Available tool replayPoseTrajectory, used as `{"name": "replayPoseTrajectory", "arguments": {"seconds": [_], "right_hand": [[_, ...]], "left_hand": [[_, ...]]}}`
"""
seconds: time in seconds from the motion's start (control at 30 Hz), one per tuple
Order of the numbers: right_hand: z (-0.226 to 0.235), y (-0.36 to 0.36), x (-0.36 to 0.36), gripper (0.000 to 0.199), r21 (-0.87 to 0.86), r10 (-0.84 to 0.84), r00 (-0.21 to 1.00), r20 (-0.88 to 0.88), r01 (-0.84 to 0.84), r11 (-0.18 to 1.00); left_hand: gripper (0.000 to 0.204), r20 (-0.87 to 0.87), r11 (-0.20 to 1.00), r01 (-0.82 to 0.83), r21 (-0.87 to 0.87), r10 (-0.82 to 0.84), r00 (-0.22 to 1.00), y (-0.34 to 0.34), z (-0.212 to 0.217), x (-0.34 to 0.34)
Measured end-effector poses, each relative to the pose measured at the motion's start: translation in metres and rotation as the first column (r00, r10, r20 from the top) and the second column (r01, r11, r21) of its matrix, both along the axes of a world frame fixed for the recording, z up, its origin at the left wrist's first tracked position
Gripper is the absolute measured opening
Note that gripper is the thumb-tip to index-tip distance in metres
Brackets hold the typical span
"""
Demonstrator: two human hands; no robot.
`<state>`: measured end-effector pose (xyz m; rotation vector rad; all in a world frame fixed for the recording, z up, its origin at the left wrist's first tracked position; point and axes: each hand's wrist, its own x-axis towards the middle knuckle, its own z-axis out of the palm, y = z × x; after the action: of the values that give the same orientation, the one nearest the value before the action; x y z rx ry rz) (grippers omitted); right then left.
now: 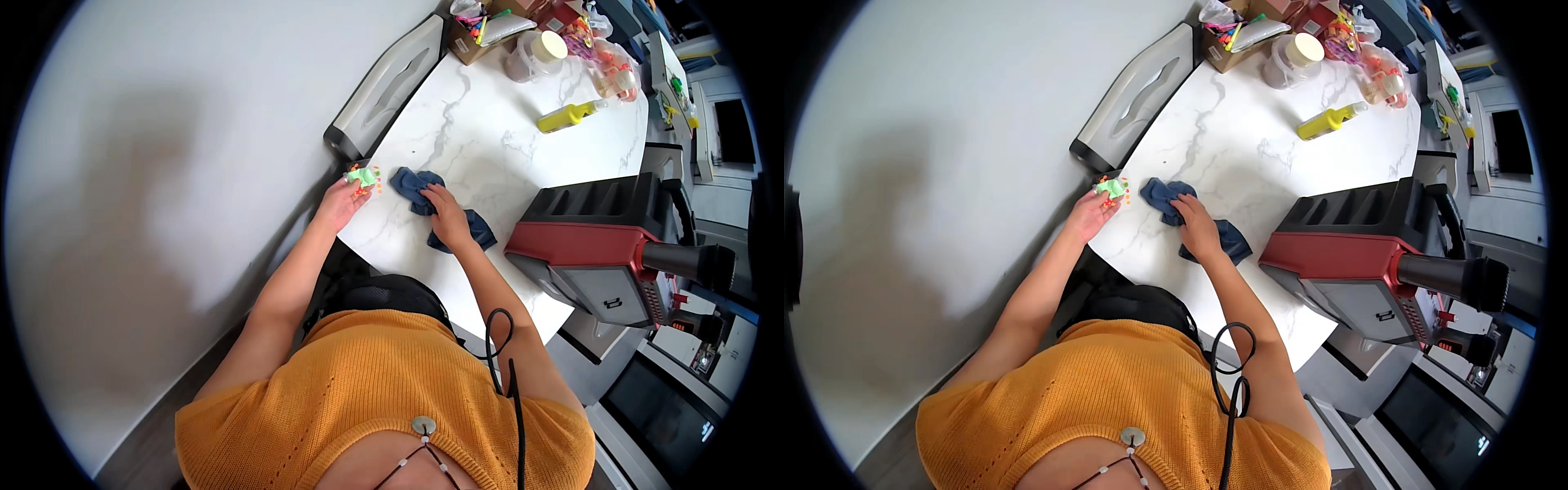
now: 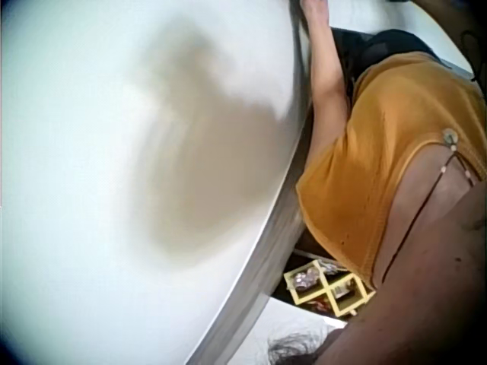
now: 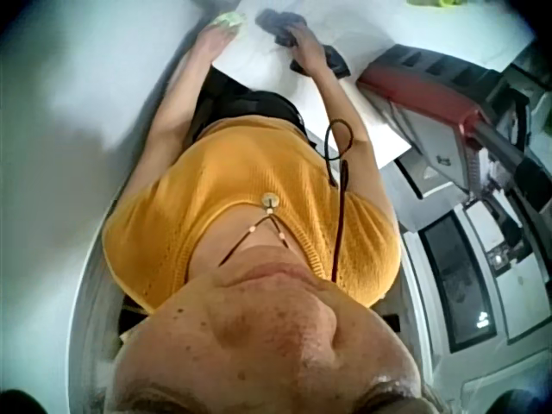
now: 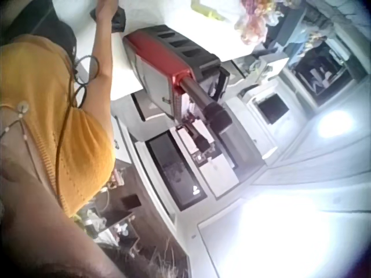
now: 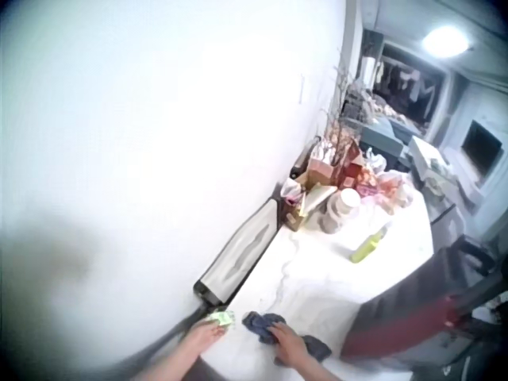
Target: The person ties a plastic bag containing apples and moves it aside, then wipes down the surface of a marble-top table with a blue cloth using cleaning spray.
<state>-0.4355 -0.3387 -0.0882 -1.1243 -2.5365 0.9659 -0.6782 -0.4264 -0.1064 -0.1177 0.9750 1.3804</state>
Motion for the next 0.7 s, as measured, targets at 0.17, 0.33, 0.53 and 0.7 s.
{"name": "replayPoseTrajectory", "arguments": {"seconds": [0.17,0.33,0.53,0.7], "right_hand": [[0.006,-0.011,0.018,0.047,-0.056,0.038,0.999,0.005,-0.037,0.998],[0.021,-0.005,0.02,0.035,-0.114,0.074,0.991,-0.107,-0.086,0.99],[0.031,0.013,-0.011,0.028,-0.481,-0.121,0.957,-0.262,-0.021,0.877],[0.036,0.014,-0.036,0.027,-0.688,-0.241,0.906,-0.349,-0.072,0.722]], "left_hand": [[0.026,-0.051,1.0,-0.01,0.009,0.01,0.999,-0.003,0.007,0.016],[0.026,-0.066,0.998,-0.056,0.003,0.056,0.996,-0.01,0.017,0.025],[0.023,-0.078,0.996,-0.09,0.006,0.09,0.993,-0.016,0.037,0.036],[0.018,-0.235,0.999,-0.018,-0.03,0.01,0.972,-0.019,0.05,0.049]]}}
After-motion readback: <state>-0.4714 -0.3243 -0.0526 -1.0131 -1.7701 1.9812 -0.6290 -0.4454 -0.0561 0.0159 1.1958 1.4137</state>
